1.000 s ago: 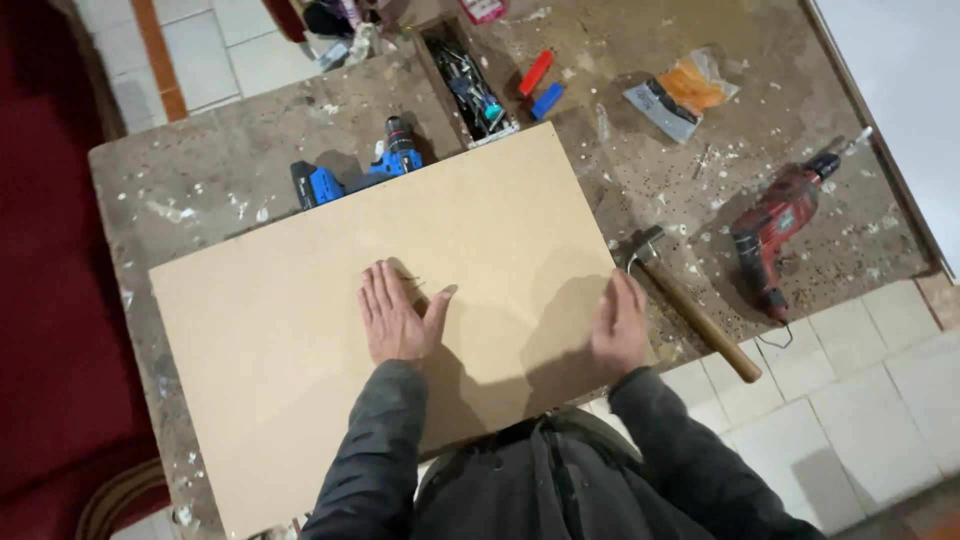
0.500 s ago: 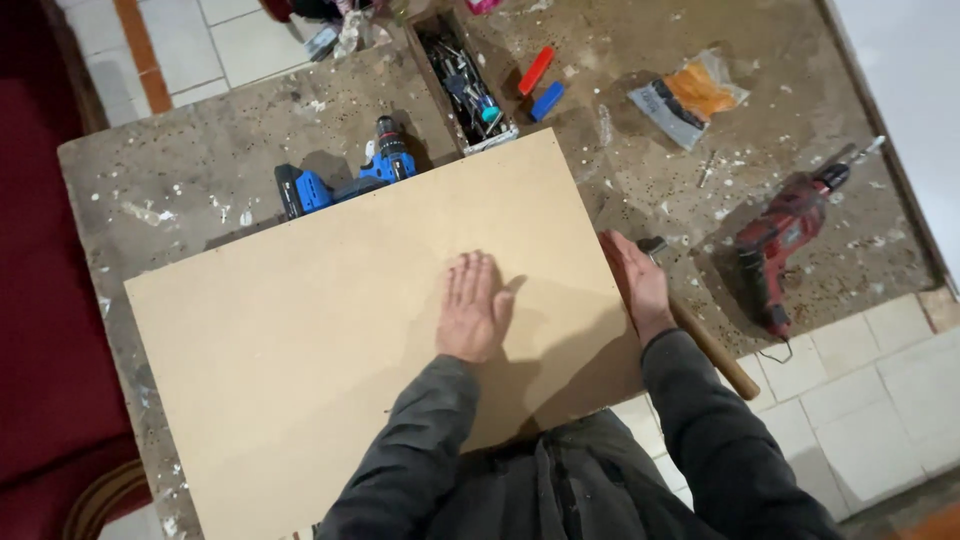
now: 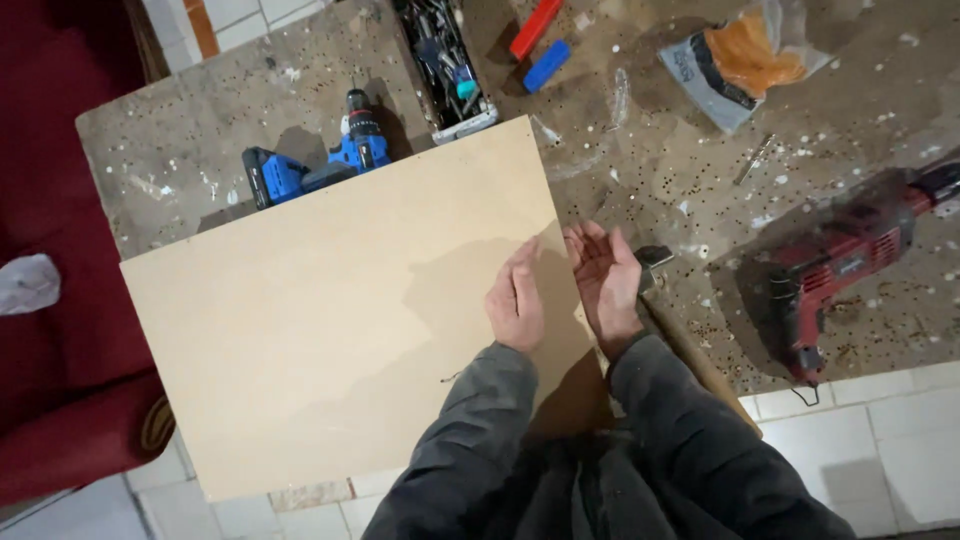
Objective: The person hammers nails into a piece of light-colored wood on a workbench. They then move to the floor to handle white furniture panels, picking them up and placing them down. Finally, they return to the workbench to continue hammering nails into the wood.
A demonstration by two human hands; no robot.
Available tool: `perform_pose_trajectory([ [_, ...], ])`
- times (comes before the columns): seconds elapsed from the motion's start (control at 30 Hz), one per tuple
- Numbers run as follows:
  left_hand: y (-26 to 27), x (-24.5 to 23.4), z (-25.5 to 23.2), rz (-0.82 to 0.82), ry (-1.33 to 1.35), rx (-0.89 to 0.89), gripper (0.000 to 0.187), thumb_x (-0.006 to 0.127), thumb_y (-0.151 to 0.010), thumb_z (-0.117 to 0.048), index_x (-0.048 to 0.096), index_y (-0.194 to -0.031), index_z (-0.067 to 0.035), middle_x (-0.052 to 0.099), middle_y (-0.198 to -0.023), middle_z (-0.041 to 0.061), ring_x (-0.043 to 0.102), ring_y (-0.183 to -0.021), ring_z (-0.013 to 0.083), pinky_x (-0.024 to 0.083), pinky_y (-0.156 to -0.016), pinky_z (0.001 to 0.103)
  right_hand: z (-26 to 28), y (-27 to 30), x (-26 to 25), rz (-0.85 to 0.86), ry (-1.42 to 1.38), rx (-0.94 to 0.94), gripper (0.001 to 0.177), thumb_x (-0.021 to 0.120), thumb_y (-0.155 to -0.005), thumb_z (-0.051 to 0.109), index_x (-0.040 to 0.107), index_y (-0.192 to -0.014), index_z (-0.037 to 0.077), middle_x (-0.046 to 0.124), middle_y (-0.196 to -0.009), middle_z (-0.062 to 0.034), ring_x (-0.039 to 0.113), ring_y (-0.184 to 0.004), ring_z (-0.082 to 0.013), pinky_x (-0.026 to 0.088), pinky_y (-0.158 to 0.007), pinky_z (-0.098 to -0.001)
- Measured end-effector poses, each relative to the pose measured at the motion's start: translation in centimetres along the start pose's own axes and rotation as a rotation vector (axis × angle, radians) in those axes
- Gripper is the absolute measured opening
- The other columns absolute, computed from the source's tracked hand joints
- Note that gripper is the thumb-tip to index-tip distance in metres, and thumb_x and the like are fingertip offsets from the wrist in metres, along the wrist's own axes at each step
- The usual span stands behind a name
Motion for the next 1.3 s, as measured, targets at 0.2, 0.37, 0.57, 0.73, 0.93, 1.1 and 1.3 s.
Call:
perform_pose_trajectory([
  [0.2, 0.1, 3.3, -0.6, -0.055, -0.04, 0.008, 0.04, 0.043, -0.112, -0.018, 0.064, -0.135, 0.006, 0.072, -0.129, 0.017, 0.067, -0.122, 0.024, 0.049, -0.11, 0.034, 0.3, 1.4, 2.0, 0.068, -0.034, 0.06, 0.046, 0.051, -0.106, 0.037, 0.066, -0.121, -0.003, 0.069, -0.122, -0.0162, 0.065, -0.119, -0.0292, 0.049, -0.11, -0.04],
  [0.37, 0.6, 7.2, 0.9, -0.041, 0.26, -0.037, 0.039, 0.044, -0.114, -0.021, 0.062, -0.137, 0.005, 0.069, -0.131, 0.014, 0.064, -0.123, 0.0212, 0.051, -0.108, 0.032, 0.1, 1.1, 0.9, 0.134, -0.095, 0.141, 0.043, 0.051, -0.109, 0.038, 0.066, -0.123, 0.001, 0.07, -0.123, -0.0123, 0.065, -0.118, -0.027, 0.047, -0.108, -0.0397],
  [0.57, 1.4, 9.8, -1.2, 0.006, 0.214, -0.074, 0.045, 0.04, -0.115, -0.025, 0.062, -0.141, 0.005, 0.065, -0.131, 0.014, 0.057, -0.118, 0.0209, 0.045, -0.102, 0.031, 0.6, 0.8, 0.6, 0.226, 0.129, 0.1, 0.042, 0.05, -0.104, 0.033, 0.062, -0.131, 0.003, 0.07, -0.126, -0.0092, 0.064, -0.119, -0.023, 0.046, -0.108, -0.0365],
  [0.73, 4.0, 7.5, -4.6, -0.017, 0.275, -0.04, 0.045, 0.037, -0.113, -0.025, 0.054, -0.144, 0.003, 0.057, -0.146, 0.013, 0.054, -0.137, 0.023, 0.044, -0.117, 0.036, 0.6, 1.9, 2.6, 0.191, 0.242, 0.045, 0.035, 0.049, -0.112, 0.026, 0.061, -0.129, -0.002, 0.066, -0.121, -0.0138, 0.063, -0.117, -0.0245, 0.049, -0.109, -0.0361],
  [0.93, 7.3, -1.9, -2.7, -0.21, -0.204, 0.257, 0.041, 0.038, -0.115, -0.022, 0.059, -0.138, 0.005, 0.06, -0.148, 0.021, 0.051, -0.148, 0.0334, 0.035, -0.127, 0.048, -0.6, 0.8, 1.9, -0.017, -0.258, 0.268, 0.041, 0.047, -0.11, 0.031, 0.063, -0.112, -0.007, 0.069, -0.114, -0.0205, 0.07, -0.11, -0.0326, 0.059, -0.1, -0.0394],
  [1.1, 8.5, 0.1, -4.2, 0.053, -0.774, 0.361, 0.039, 0.064, -0.101, -0.018, 0.061, -0.135, 0.0, 0.06, -0.146, 0.017, 0.048, -0.146, 0.0392, 0.031, -0.126, 0.054, -1.0, 0.0, 1.0, -0.076, -0.254, 0.218, 0.041, 0.047, -0.11, 0.029, 0.062, -0.114, -0.009, 0.07, -0.114, -0.0204, 0.071, -0.11, -0.0332, 0.061, -0.1, -0.0395],
  [1.3, 7.6, 2.2, -4.6, 0.107, -0.846, 0.342, 0.047, 0.07, -0.094, -0.018, 0.062, -0.139, -0.007, 0.059, -0.149, 0.014, 0.048, -0.149, 0.0362, 0.03, -0.126, 0.053, -0.7, 1.5, 0.2, -0.041, -0.189, 0.233, 0.041, 0.047, -0.11, 0.03, 0.063, -0.116, -0.008, 0.07, -0.115, -0.0199, 0.07, -0.109, -0.0293, 0.059, -0.099, -0.0365],
])
Point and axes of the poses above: each hand's wrist, its own y-axis away from the middle knuckle, its own x-axis out of the palm, z = x × y, the point moved 4 cm from there along -y, towards the middle knuckle
